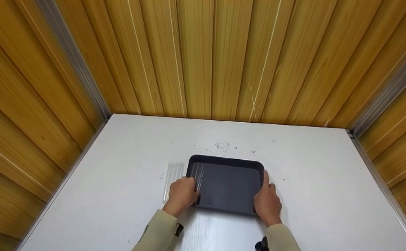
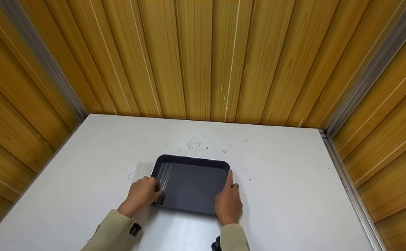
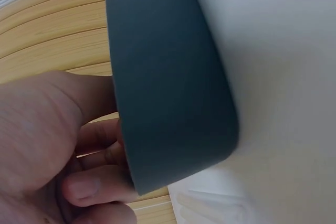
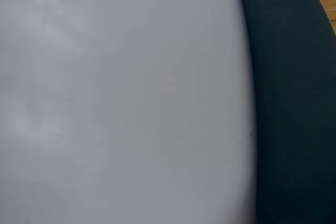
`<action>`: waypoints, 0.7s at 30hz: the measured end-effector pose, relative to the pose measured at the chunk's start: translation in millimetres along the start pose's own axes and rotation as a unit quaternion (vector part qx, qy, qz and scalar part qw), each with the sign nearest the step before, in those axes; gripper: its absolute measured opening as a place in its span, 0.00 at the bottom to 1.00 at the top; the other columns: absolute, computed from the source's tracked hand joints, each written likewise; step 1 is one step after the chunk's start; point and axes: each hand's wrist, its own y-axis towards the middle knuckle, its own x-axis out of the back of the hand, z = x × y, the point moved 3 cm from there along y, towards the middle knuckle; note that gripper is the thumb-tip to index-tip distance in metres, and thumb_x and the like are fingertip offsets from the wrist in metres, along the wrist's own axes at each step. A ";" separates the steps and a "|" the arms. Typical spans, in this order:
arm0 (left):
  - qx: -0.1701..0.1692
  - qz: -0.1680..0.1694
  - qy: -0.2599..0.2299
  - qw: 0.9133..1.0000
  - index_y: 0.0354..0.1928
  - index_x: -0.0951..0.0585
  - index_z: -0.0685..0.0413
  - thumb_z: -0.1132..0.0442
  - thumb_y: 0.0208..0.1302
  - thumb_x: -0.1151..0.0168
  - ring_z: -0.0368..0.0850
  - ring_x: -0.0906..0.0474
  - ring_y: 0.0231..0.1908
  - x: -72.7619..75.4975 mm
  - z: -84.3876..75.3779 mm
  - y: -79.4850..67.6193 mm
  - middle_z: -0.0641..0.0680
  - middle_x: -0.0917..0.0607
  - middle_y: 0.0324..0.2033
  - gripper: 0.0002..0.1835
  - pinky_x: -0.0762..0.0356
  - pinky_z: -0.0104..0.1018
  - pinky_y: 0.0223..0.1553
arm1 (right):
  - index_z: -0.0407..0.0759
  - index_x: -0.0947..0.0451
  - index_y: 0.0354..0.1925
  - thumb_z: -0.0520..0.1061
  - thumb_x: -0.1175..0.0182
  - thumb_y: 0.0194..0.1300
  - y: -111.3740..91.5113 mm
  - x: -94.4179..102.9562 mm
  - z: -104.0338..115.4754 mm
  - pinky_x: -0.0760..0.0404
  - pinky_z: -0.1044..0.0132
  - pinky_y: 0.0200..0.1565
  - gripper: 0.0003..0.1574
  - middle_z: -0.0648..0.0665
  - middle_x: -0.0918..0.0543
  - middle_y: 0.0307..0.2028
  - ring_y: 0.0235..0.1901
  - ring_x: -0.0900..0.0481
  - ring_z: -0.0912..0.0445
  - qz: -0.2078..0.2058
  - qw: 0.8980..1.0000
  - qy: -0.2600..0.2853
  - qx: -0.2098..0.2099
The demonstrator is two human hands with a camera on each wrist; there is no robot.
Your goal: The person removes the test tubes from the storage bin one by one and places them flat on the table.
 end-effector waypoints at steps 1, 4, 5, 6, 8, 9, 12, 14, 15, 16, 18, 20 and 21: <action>-0.002 -0.001 0.003 1.000 0.12 0.29 0.49 0.60 0.52 0.29 0.40 0.33 0.14 -0.6 -0.7 0.5 0.49 0.23 0.12 0.19 0.36 0.36 0.15 | 0.45 0.60 0.76 0.35 0.58 0.69 0.0 0.5 0.3 0.37 0.60 0.20 0.41 0.28 0.29 0.48 0.19 0.29 0.51 0.000 1.000 0.001 0.000; -0.004 -0.008 0.017 1.000 0.12 0.29 0.49 0.61 0.51 0.29 0.40 0.32 0.13 -2.0 -2.4 1.5 0.50 0.22 0.13 0.18 0.36 0.37 0.14 | 0.46 0.60 0.76 0.35 0.59 0.69 0.4 1.0 0.6 0.37 0.60 0.20 0.41 0.28 0.29 0.49 0.19 0.29 0.51 -0.001 1.000 0.003 -0.002; -0.004 -0.010 0.022 1.000 0.12 0.28 0.49 0.61 0.51 0.29 0.41 0.32 0.13 -2.4 -3.1 1.7 0.50 0.22 0.13 0.18 0.37 0.37 0.14 | 0.46 0.60 0.76 0.35 0.59 0.69 0.4 0.9 0.6 0.37 0.60 0.20 0.41 0.28 0.29 0.49 0.20 0.29 0.50 -0.001 1.000 0.004 -0.003; -0.005 -0.013 0.025 1.000 0.12 0.28 0.49 0.61 0.50 0.29 0.41 0.33 0.13 -2.9 -3.7 1.9 0.50 0.22 0.13 0.18 0.37 0.37 0.14 | 0.46 0.60 0.76 0.35 0.59 0.69 0.4 0.8 0.4 0.37 0.60 0.21 0.41 0.28 0.29 0.49 0.20 0.29 0.51 -0.003 1.000 0.004 -0.004; -0.007 -0.021 0.035 0.999 0.12 0.27 0.49 0.60 0.49 0.28 0.42 0.31 0.13 -4.3 -4.7 2.3 0.50 0.21 0.13 0.17 0.36 0.38 0.14 | 0.46 0.59 0.76 0.35 0.59 0.69 0.4 0.4 0.2 0.37 0.60 0.21 0.41 0.28 0.29 0.48 0.20 0.29 0.51 -0.005 1.000 0.004 -0.005; -0.009 -0.026 0.038 0.999 0.13 0.27 0.49 0.60 0.48 0.28 0.43 0.31 0.13 -4.6 -5.2 2.2 0.51 0.21 0.14 0.17 0.36 0.39 0.14 | 0.46 0.59 0.76 0.35 0.59 0.69 0.2 0.2 0.0 0.37 0.60 0.21 0.41 0.28 0.28 0.48 0.20 0.29 0.51 -0.007 1.000 0.004 -0.005; -0.011 -0.040 0.052 0.998 0.14 0.25 0.51 0.58 0.46 0.26 0.45 0.29 0.13 -5.6 -5.2 0.6 0.52 0.20 0.14 0.16 0.35 0.41 0.14 | 0.46 0.59 0.76 0.36 0.58 0.69 -0.9 -2.2 0.8 0.37 0.60 0.21 0.42 0.29 0.28 0.48 0.20 0.30 0.51 -0.005 1.000 0.002 -0.006; -0.013 -0.047 0.058 0.997 0.15 0.25 0.52 0.57 0.45 0.25 0.46 0.28 0.13 -6.6 -5.9 -0.3 0.52 0.20 0.14 0.16 0.35 0.41 0.14 | 0.47 0.59 0.76 0.36 0.58 0.68 -1.6 -2.8 1.3 0.37 0.60 0.21 0.42 0.29 0.28 0.48 0.20 0.30 0.51 -0.003 1.000 0.002 -0.006; -0.014 -0.049 0.060 0.997 0.16 0.25 0.52 0.56 0.44 0.24 0.46 0.29 0.13 -7.2 -6.5 -0.8 0.53 0.21 0.14 0.17 0.35 0.41 0.13 | 0.47 0.59 0.76 0.36 0.58 0.69 -1.7 -2.8 1.3 0.37 0.60 0.21 0.42 0.29 0.28 0.48 0.20 0.30 0.51 -0.002 1.000 0.002 -0.007; -0.015 -0.048 0.064 0.997 0.16 0.25 0.53 0.55 0.44 0.24 0.46 0.29 0.13 -8.2 -7.2 -1.1 0.52 0.21 0.14 0.17 0.35 0.41 0.13 | 0.47 0.59 0.76 0.36 0.57 0.68 -1.8 -2.7 1.2 0.37 0.60 0.21 0.42 0.29 0.28 0.48 0.20 0.30 0.51 -0.003 1.000 0.002 -0.009; -0.019 -0.045 0.068 0.997 0.17 0.25 0.53 0.54 0.44 0.24 0.46 0.28 0.13 -10.1 -8.8 -1.5 0.52 0.22 0.14 0.18 0.36 0.40 0.13 | 0.47 0.59 0.76 0.35 0.57 0.68 -1.5 -1.8 1.0 0.37 0.60 0.21 0.42 0.29 0.28 0.48 0.21 0.29 0.50 -0.005 1.000 0.002 -0.010; -0.021 -0.037 0.070 0.997 0.17 0.25 0.53 0.53 0.44 0.24 0.46 0.28 0.13 -11.9 -10.1 -1.5 0.52 0.22 0.14 0.19 0.36 0.40 0.13 | 0.47 0.59 0.76 0.36 0.57 0.69 -1.1 -0.9 0.8 0.36 0.60 0.21 0.42 0.29 0.28 0.48 0.21 0.29 0.50 -0.007 1.000 0.001 -0.012; -0.021 -0.036 0.073 0.996 0.18 0.25 0.54 0.52 0.44 0.24 0.47 0.27 0.14 -12.5 -10.6 -1.5 0.52 0.22 0.14 0.19 0.35 0.41 0.13 | 0.48 0.59 0.76 0.36 0.57 0.69 -0.6 -1.0 0.7 0.36 0.60 0.21 0.42 0.29 0.28 0.49 0.21 0.29 0.50 -0.006 1.000 0.001 -0.013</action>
